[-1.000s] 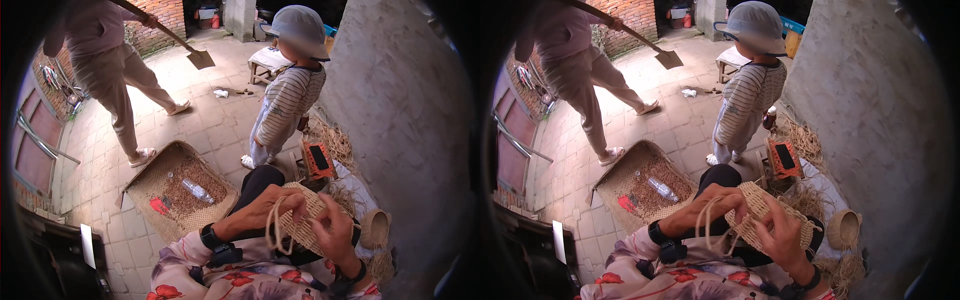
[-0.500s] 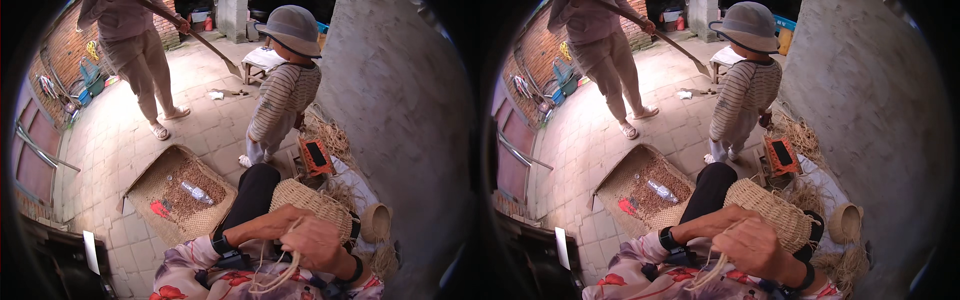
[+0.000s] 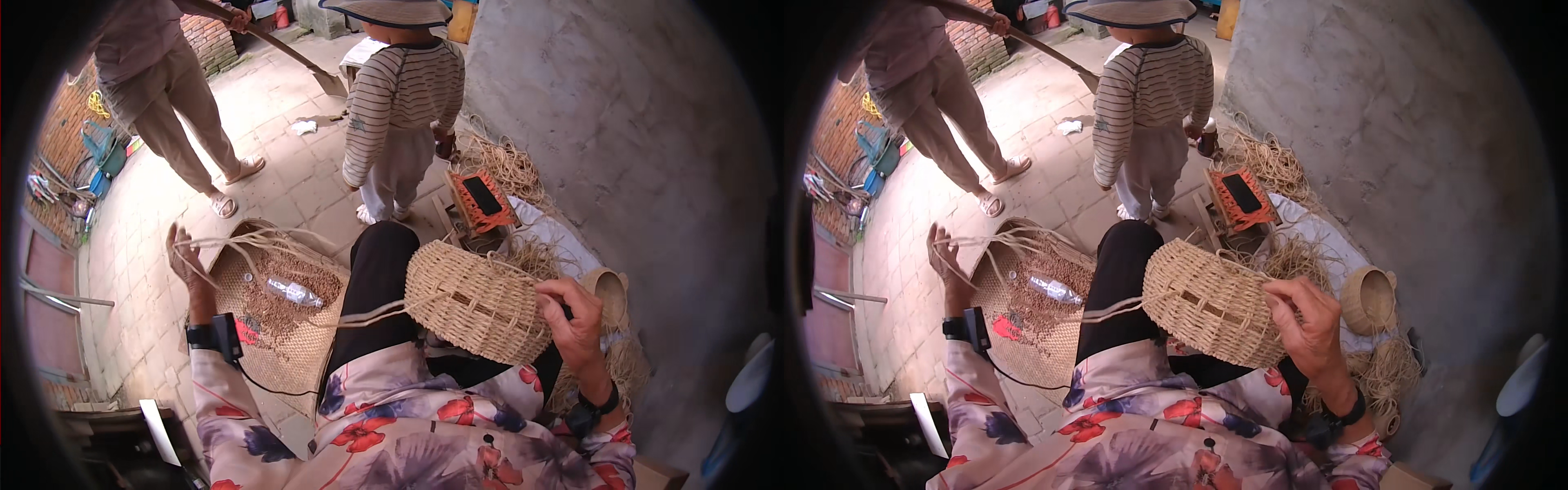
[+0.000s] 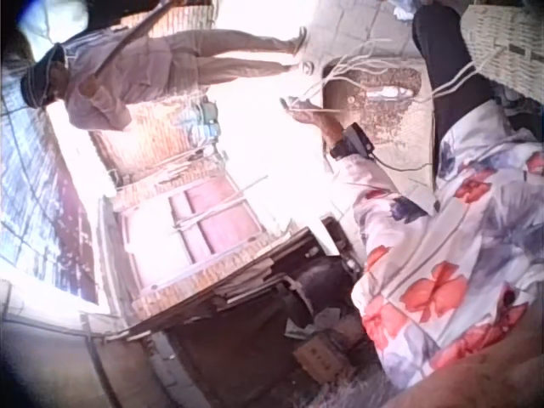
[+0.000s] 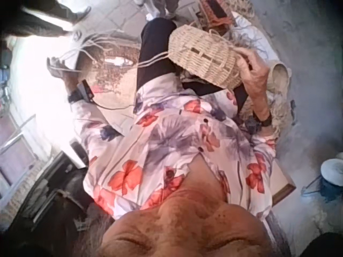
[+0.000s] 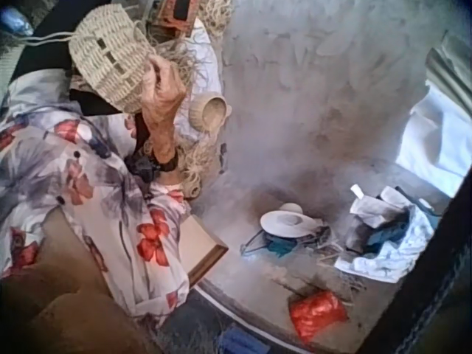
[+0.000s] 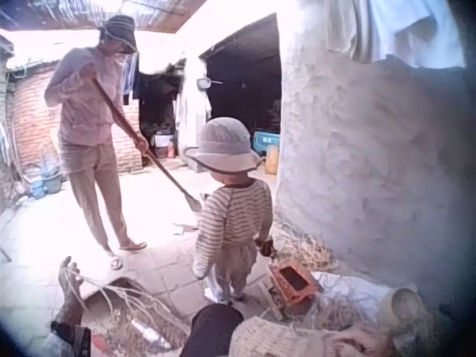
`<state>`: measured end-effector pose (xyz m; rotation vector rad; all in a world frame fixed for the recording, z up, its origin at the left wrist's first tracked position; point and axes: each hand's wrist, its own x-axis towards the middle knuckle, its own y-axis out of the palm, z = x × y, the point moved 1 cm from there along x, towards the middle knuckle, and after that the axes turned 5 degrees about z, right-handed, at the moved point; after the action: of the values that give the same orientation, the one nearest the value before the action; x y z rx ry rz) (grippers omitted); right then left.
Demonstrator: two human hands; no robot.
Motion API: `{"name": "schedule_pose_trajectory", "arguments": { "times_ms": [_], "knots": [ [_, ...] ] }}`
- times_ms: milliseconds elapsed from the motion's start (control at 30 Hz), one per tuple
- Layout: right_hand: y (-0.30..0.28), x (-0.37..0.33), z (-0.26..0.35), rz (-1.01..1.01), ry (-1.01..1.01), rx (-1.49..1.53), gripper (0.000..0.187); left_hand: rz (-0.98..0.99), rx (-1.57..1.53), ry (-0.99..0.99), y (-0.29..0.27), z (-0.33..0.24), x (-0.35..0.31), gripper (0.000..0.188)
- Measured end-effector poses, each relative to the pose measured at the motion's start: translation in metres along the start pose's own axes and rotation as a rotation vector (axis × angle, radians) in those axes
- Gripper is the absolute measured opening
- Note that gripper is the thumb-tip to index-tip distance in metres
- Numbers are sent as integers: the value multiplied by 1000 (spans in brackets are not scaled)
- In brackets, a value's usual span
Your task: Weaving a straw basket using thin strips of material.
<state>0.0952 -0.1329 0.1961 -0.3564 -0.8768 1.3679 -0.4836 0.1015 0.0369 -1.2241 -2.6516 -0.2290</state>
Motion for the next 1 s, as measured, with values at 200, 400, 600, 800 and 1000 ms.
{"name": "schedule_pose_trajectory", "arguments": {
  "times_ms": [200, 400, 600, 800, 1000],
  "knots": [
    [15, 13, -1, 21, -180, -97, 18, 557, 1432, 19, -40, 6, -47, 41],
    [34, 24, 10, 60, -313, -152, 19, 1128, 335, 495, 120, -97, -230, 30],
    [31, 13, 10, 86, -258, -125, 19, 1447, 252, 197, 163, -150, -275, 25],
    [30, 6, 3, 71, -253, -105, 19, 1378, 33, 336, 168, -144, -265, 12],
    [33, 4, -3, 69, -252, -111, 21, 1361, 65, 502, 173, -142, -261, 10]
  ]
}}
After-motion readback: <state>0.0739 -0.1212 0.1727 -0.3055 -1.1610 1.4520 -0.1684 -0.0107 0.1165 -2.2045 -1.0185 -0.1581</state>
